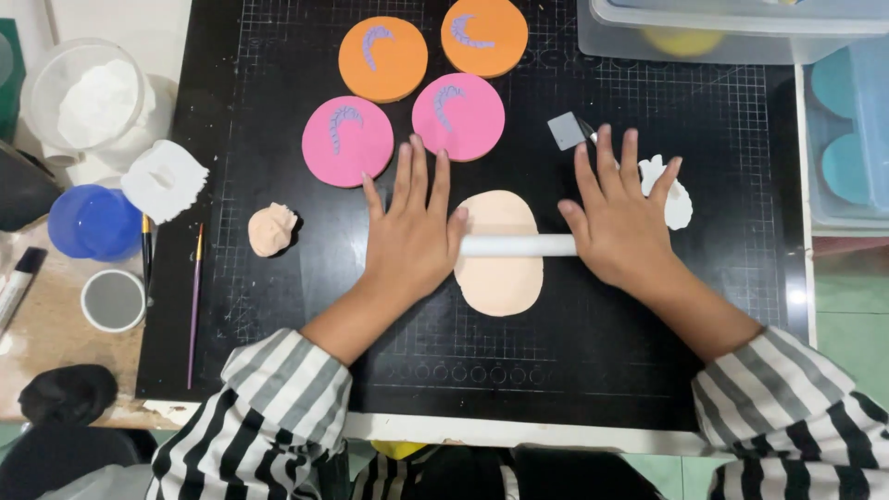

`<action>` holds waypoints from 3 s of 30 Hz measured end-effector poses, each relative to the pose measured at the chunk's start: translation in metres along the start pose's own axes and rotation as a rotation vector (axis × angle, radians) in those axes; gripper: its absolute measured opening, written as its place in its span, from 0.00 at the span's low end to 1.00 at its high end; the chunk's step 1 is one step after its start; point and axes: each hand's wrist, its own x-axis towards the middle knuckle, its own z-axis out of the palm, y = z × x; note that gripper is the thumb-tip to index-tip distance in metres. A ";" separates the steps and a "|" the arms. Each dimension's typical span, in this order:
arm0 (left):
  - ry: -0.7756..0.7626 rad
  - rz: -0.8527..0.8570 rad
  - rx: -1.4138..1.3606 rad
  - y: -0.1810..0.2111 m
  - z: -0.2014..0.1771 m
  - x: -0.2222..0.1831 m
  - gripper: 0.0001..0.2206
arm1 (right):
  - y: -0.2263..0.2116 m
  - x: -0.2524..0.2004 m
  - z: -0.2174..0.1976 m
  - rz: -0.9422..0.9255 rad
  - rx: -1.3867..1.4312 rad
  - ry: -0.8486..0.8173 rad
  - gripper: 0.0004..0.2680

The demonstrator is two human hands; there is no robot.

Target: Kneading, rolling out, and shaping dough or clay on a work surface, then organizing finished pieces into storage containers.

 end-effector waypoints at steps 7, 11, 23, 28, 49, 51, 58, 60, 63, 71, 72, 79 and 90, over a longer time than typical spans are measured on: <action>0.143 -0.118 0.143 -0.023 -0.009 0.076 0.30 | 0.013 0.072 -0.026 -0.006 0.024 0.209 0.24; 0.306 -0.073 0.357 -0.029 -0.014 0.102 0.29 | 0.032 0.092 -0.018 -0.304 0.027 0.700 0.09; 0.272 0.337 0.358 -0.040 0.018 -0.006 0.23 | 0.023 0.011 0.004 -0.360 -0.212 0.308 0.10; 0.318 0.293 0.398 -0.008 -0.005 -0.067 0.21 | -0.002 -0.043 0.000 -0.369 -0.074 0.348 0.11; 0.217 -0.130 0.228 -0.033 -0.011 0.087 0.30 | -0.015 0.104 -0.029 -0.022 -0.033 0.191 0.23; 0.251 -0.106 0.245 -0.032 -0.016 0.089 0.28 | -0.004 0.107 -0.027 -0.068 -0.068 0.264 0.22; 0.458 0.412 0.353 -0.037 0.016 0.018 0.22 | 0.019 0.048 0.000 -0.496 -0.188 0.333 0.15; 0.326 0.352 0.379 -0.043 0.024 0.002 0.23 | 0.021 0.036 0.004 -0.423 -0.203 0.165 0.14; 0.397 0.316 0.491 -0.053 0.027 0.011 0.22 | 0.027 0.036 0.014 -0.402 -0.257 0.326 0.12; 0.063 0.254 0.139 -0.030 -0.002 -0.031 0.20 | -0.017 -0.040 -0.007 -0.227 -0.105 0.126 0.15; 0.063 0.261 0.138 -0.026 -0.007 -0.024 0.20 | -0.011 -0.035 -0.007 -0.220 -0.107 0.127 0.15; 0.147 0.131 -0.021 -0.006 -0.021 0.024 0.23 | -0.024 0.006 -0.023 -0.027 0.063 0.099 0.20; -0.210 -0.021 0.039 -0.005 -0.005 -0.043 0.34 | -0.051 -0.088 0.003 -0.050 -0.066 -0.059 0.22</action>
